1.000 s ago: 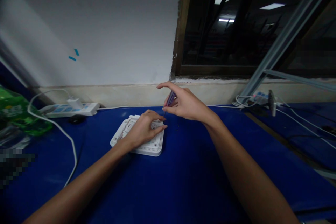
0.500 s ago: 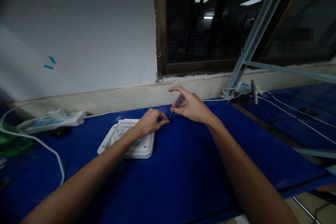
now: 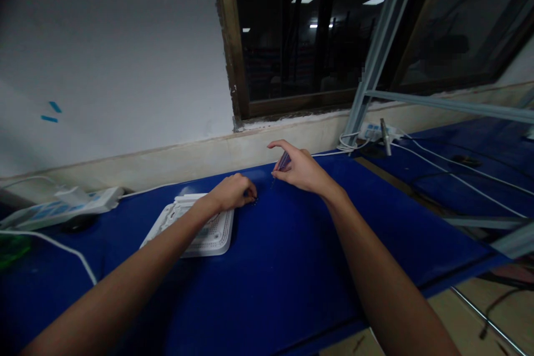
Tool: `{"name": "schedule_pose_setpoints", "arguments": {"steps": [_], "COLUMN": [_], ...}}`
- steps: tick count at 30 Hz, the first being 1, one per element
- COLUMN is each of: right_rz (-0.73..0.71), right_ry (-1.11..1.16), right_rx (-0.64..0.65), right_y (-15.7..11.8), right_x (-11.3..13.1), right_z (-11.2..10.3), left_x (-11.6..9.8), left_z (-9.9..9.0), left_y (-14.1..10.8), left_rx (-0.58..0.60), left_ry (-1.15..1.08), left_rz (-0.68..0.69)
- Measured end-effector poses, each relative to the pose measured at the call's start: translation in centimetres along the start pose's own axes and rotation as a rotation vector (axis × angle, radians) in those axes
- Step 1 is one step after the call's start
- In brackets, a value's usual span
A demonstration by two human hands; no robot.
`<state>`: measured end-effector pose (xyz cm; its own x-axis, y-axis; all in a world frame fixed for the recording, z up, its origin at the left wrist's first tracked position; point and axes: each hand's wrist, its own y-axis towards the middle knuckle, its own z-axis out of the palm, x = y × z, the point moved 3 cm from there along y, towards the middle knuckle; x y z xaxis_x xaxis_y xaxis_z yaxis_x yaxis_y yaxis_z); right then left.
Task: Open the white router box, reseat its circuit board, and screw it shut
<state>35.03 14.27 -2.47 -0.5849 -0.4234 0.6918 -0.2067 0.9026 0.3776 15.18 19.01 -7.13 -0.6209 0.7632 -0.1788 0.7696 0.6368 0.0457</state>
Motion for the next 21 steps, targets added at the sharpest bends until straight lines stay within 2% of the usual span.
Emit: {"name": "schedule_pose_setpoints", "arguments": {"steps": [5,11,16,21], "right_rz": [0.004,0.025,0.032,0.036], "right_ry": [0.027,0.051,0.054,0.049], "right_rx": [0.0,0.004,0.021,0.003], "right_y": [0.1,0.1,0.1,0.1], "right_x": [-0.2,-0.2,-0.3,-0.7], "right_z": [0.1,0.0,0.1,-0.3], "left_x": [0.3,0.5,1.2,1.3], "left_z": [0.0,0.0,1.0,1.5], "left_y": [-0.1,-0.7,0.2,0.9], "left_rx": [0.004,0.118,0.095,0.074], "left_ry": [-0.053,-0.161,-0.191,-0.225], "left_rz": [0.015,0.101,0.038,0.052]}}
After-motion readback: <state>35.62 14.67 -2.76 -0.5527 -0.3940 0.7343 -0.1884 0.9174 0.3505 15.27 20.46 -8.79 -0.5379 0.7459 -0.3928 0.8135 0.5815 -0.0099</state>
